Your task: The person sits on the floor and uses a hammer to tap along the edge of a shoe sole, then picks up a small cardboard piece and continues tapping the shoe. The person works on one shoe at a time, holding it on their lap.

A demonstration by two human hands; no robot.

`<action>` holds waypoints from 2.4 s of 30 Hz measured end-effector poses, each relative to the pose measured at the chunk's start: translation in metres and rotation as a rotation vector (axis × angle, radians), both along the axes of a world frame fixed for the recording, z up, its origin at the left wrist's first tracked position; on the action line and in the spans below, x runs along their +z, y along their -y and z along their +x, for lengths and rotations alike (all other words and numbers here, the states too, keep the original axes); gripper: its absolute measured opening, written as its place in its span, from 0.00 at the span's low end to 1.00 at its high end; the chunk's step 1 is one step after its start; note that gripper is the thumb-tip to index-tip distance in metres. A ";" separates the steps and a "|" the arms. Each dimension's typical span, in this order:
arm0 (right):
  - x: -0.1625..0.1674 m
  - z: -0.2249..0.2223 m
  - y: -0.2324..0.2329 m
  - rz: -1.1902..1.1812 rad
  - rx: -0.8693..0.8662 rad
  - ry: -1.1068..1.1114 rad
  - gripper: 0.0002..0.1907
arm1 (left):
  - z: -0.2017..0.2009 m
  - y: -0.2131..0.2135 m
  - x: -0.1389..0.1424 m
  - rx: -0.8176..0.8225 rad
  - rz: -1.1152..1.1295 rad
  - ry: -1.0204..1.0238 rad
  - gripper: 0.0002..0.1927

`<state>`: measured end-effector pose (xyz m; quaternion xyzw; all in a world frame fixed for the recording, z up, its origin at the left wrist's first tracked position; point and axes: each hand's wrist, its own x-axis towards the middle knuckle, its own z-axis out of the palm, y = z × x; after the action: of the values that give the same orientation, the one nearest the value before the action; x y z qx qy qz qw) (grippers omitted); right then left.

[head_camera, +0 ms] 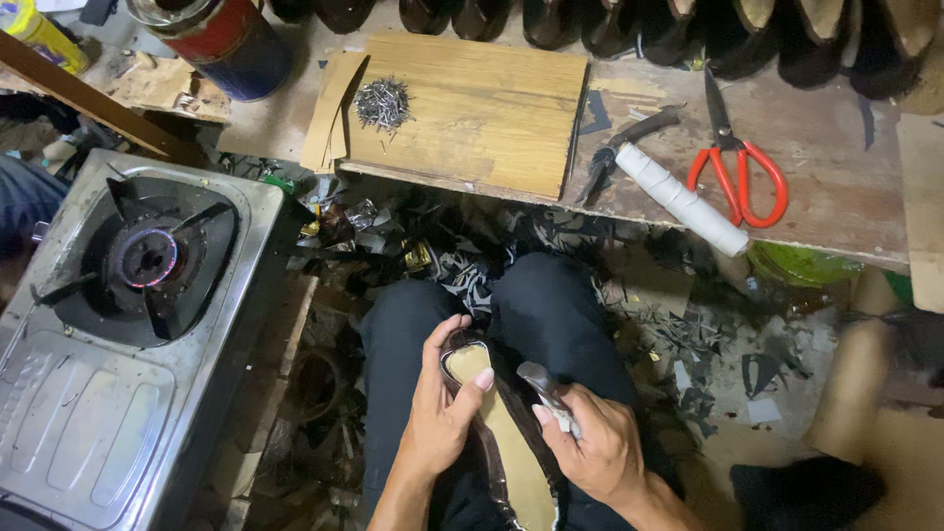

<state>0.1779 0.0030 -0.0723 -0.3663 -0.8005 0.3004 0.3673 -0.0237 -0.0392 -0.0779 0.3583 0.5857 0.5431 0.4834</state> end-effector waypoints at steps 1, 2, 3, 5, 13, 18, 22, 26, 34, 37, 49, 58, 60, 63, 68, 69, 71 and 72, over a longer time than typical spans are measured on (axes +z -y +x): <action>0.000 0.000 0.000 0.005 -0.003 -0.001 0.06 | 0.000 0.000 0.000 -0.003 0.022 -0.023 0.36; 0.000 0.000 0.000 0.009 -0.006 -0.003 0.07 | 0.000 0.000 0.000 -0.006 0.044 -0.046 0.36; 0.000 0.000 0.000 0.000 -0.011 0.005 0.07 | 0.000 0.000 0.001 -0.003 0.024 -0.036 0.36; 0.000 0.000 0.000 -0.017 -0.020 0.023 0.07 | 0.000 0.000 0.001 0.002 -0.014 -0.017 0.36; -0.001 0.000 -0.001 0.035 -0.014 0.020 0.08 | 0.000 -0.003 0.002 0.003 -0.013 -0.019 0.35; 0.000 0.000 0.000 0.006 -0.010 0.049 0.07 | 0.000 -0.001 0.002 0.021 -0.035 -0.027 0.35; 0.001 -0.001 0.000 0.018 -0.012 0.052 0.07 | 0.001 -0.002 0.002 0.028 -0.024 -0.030 0.35; 0.002 -0.001 0.000 0.003 -0.019 0.068 0.07 | 0.002 -0.001 0.003 0.031 -0.004 -0.015 0.34; 0.004 -0.002 0.000 0.033 0.000 0.042 0.07 | 0.003 -0.003 0.003 0.033 -0.032 0.020 0.35; 0.004 -0.002 0.000 0.014 -0.006 0.054 0.07 | 0.003 -0.003 0.003 0.028 -0.025 0.018 0.35; 0.003 -0.002 0.000 0.020 0.005 0.060 0.07 | 0.003 -0.002 0.009 0.028 -0.067 -0.024 0.35; 0.006 -0.002 -0.001 0.021 0.014 0.059 0.08 | 0.002 -0.002 0.005 0.024 -0.036 -0.049 0.36; 0.006 -0.002 -0.001 0.024 0.023 0.049 0.08 | 0.002 -0.002 0.004 0.025 -0.042 -0.054 0.36; 0.007 -0.002 -0.002 0.012 0.027 0.042 0.08 | 0.003 -0.002 0.005 0.026 -0.047 -0.012 0.36; 0.007 -0.002 -0.001 -0.042 0.015 0.053 0.10 | 0.002 -0.003 0.006 0.037 -0.080 -0.046 0.36; 0.007 -0.002 -0.001 -0.025 0.016 0.054 0.10 | 0.002 -0.003 0.005 0.037 -0.065 -0.036 0.36; 0.007 -0.002 -0.001 0.010 0.020 0.056 0.10 | 0.003 -0.004 0.005 0.036 -0.035 -0.013 0.36; 0.007 -0.002 -0.001 0.010 0.020 0.047 0.10 | 0.003 -0.004 0.004 0.035 -0.033 -0.007 0.36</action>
<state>0.1763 0.0042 -0.0656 -0.3630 -0.8141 0.2913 0.3473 -0.0204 -0.0351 -0.0737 0.3418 0.6022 0.5407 0.4777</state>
